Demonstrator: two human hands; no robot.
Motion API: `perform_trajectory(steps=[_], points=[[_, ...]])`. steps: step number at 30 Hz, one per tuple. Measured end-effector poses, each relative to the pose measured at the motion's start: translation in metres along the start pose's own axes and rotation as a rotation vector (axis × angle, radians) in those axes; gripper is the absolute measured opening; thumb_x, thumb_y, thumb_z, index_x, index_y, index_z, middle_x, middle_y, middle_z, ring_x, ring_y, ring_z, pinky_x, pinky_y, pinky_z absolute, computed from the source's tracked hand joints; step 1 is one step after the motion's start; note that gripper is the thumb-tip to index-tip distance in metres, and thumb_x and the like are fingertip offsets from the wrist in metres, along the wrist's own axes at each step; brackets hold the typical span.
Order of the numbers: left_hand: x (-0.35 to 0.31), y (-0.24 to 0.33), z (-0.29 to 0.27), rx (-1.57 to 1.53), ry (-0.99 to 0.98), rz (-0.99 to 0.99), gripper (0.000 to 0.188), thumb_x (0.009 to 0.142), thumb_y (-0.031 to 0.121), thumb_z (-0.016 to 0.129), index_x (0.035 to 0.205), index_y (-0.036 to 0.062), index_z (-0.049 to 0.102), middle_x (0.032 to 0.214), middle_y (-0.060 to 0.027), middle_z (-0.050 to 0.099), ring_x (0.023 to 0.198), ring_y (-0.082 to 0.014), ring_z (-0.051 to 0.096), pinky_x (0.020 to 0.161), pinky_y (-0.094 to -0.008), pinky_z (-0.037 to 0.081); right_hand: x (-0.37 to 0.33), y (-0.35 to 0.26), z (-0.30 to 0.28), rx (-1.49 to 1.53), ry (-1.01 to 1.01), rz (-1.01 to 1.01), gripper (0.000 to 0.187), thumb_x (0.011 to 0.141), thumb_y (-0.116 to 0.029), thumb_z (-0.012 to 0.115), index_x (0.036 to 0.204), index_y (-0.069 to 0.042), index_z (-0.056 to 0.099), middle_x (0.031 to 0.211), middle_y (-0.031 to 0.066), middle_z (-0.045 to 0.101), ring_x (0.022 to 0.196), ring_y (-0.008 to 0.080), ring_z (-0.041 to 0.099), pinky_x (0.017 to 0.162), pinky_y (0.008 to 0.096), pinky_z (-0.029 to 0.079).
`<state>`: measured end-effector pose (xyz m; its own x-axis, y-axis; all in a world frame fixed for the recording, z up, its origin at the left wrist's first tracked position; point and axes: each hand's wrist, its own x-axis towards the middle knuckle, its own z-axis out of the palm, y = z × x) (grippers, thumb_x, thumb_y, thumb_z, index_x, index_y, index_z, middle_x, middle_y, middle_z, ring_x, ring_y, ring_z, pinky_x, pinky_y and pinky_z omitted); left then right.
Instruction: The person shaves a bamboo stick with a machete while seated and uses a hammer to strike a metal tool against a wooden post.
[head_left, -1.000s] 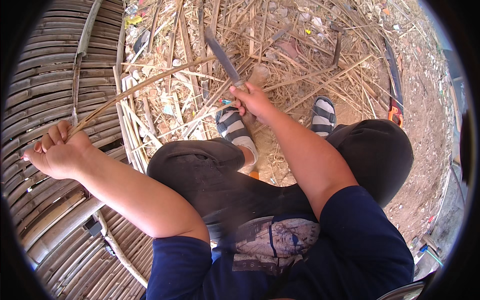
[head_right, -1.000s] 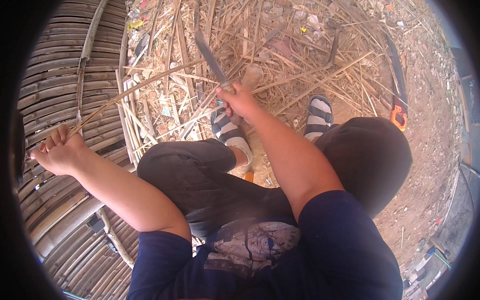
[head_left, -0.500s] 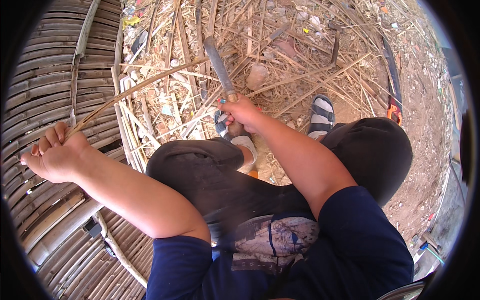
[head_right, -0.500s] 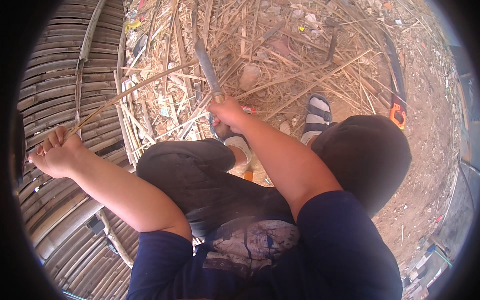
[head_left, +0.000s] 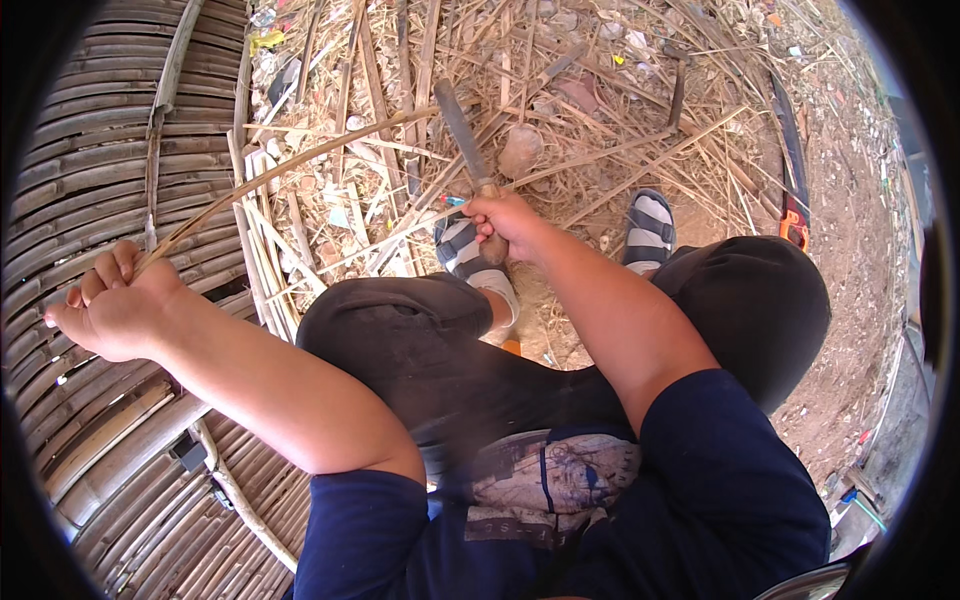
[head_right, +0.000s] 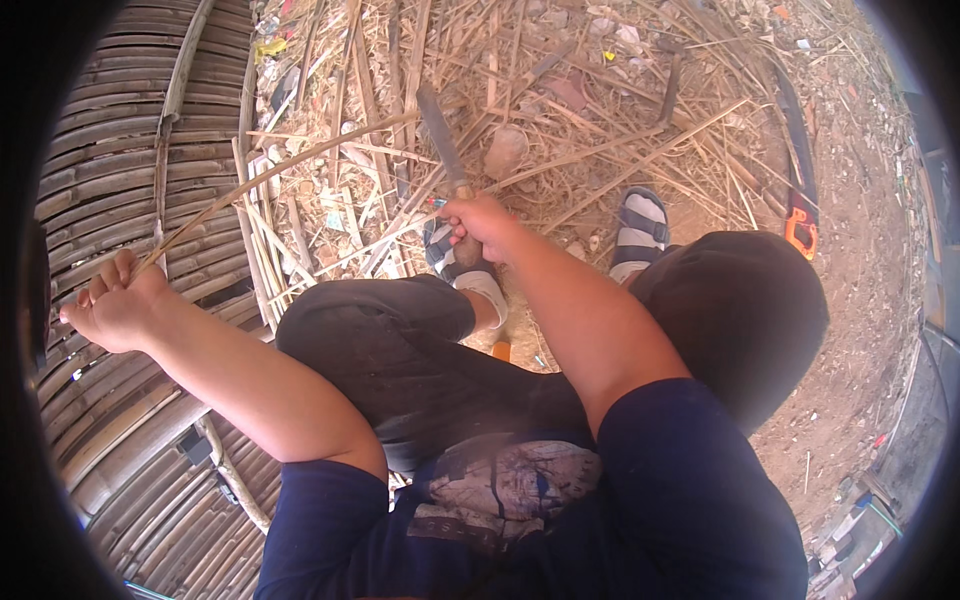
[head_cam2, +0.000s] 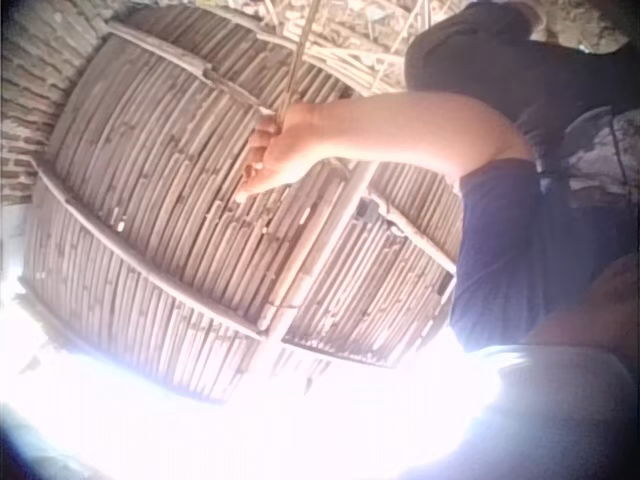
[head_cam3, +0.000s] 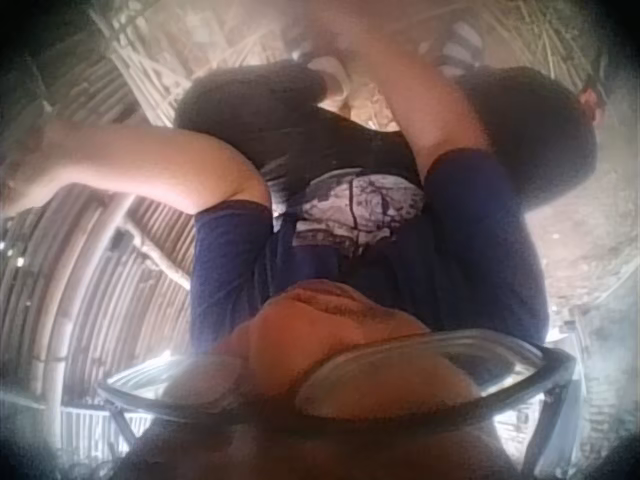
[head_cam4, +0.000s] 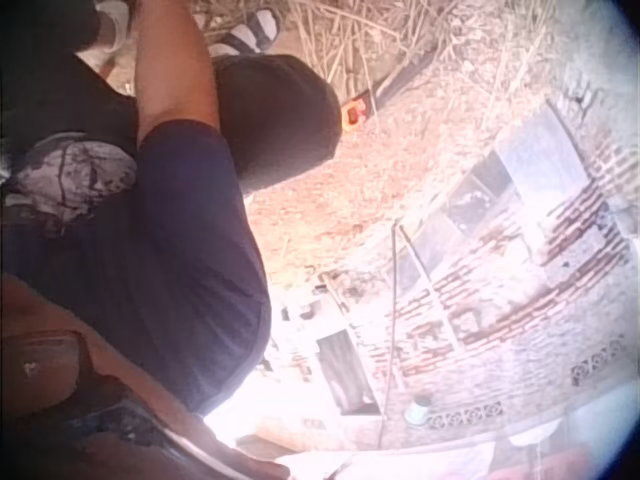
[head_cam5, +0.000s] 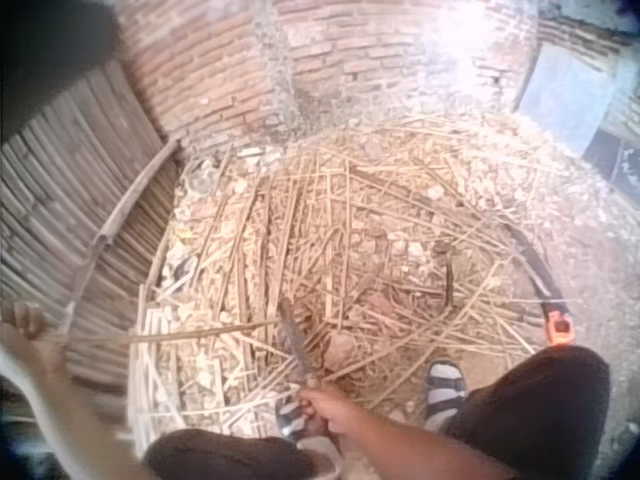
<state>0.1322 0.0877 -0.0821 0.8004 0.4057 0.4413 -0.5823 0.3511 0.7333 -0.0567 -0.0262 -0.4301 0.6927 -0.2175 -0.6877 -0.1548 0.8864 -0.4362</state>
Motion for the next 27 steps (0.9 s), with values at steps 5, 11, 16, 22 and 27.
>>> perform_trajectory(steps=[5,11,16,22,27], points=[[0.005,-0.002,-0.005,-0.005,-0.022,-0.018,0.032,0.102,0.032,0.057,0.085,0.0092,0.042,0.057,0.0041,0.019,0.050,-0.0120,0.018,0.049,-0.0296,0.019,0.011,-0.005,-0.009,0.096,-0.039,-0.022,0.022,0.085,-0.005,0.070,0.098,-0.005,0.052,0.071,0.0003,0.053,0.054,0.0093,0.051,0.053,0.0289,0.051],[0.009,-0.004,-0.009,0.019,-0.006,-0.002,0.033,0.103,0.034,0.055,0.084,0.0103,0.042,0.057,0.0047,0.017,0.050,-0.0119,0.016,0.049,-0.0300,0.019,-0.012,-0.003,0.025,-0.038,-0.086,0.023,0.025,0.085,-0.007,0.071,0.101,-0.006,0.052,0.073,0.0003,0.053,0.054,0.0085,0.050,0.053,0.0291,0.051],[0.008,-0.004,-0.009,0.002,0.006,-0.019,0.033,0.103,0.033,0.055,0.083,0.0108,0.041,0.057,0.0047,0.017,0.051,-0.0123,0.016,0.049,-0.0297,0.018,-0.007,-0.005,0.013,-0.038,-0.077,0.012,0.021,0.086,-0.008,0.071,0.097,-0.007,0.054,0.073,-0.0006,0.054,0.054,0.0079,0.050,0.054,0.0292,0.051],[0.009,-0.006,-0.009,0.018,0.031,-0.028,0.032,0.103,0.030,0.054,0.082,0.0102,0.040,0.058,0.0042,0.017,0.052,-0.0132,0.016,0.049,-0.0305,0.018,-0.005,-0.001,0.023,0.089,-0.169,0.103,0.013,0.087,-0.008,0.070,0.087,-0.008,0.057,0.070,-0.0018,0.054,0.053,0.0065,0.049,0.057,0.0287,0.049],[0.012,-0.006,-0.010,0.023,0.036,-0.025,0.033,0.103,0.031,0.054,0.082,0.0097,0.040,0.059,0.0036,0.016,0.053,-0.0134,0.016,0.049,-0.0309,0.018,-0.004,-0.001,0.018,0.020,-0.104,0.024,0.013,0.086,-0.007,0.069,0.090,-0.006,0.056,0.071,-0.0013,0.053,0.053,0.0071,0.048,0.055,0.0292,0.049]])
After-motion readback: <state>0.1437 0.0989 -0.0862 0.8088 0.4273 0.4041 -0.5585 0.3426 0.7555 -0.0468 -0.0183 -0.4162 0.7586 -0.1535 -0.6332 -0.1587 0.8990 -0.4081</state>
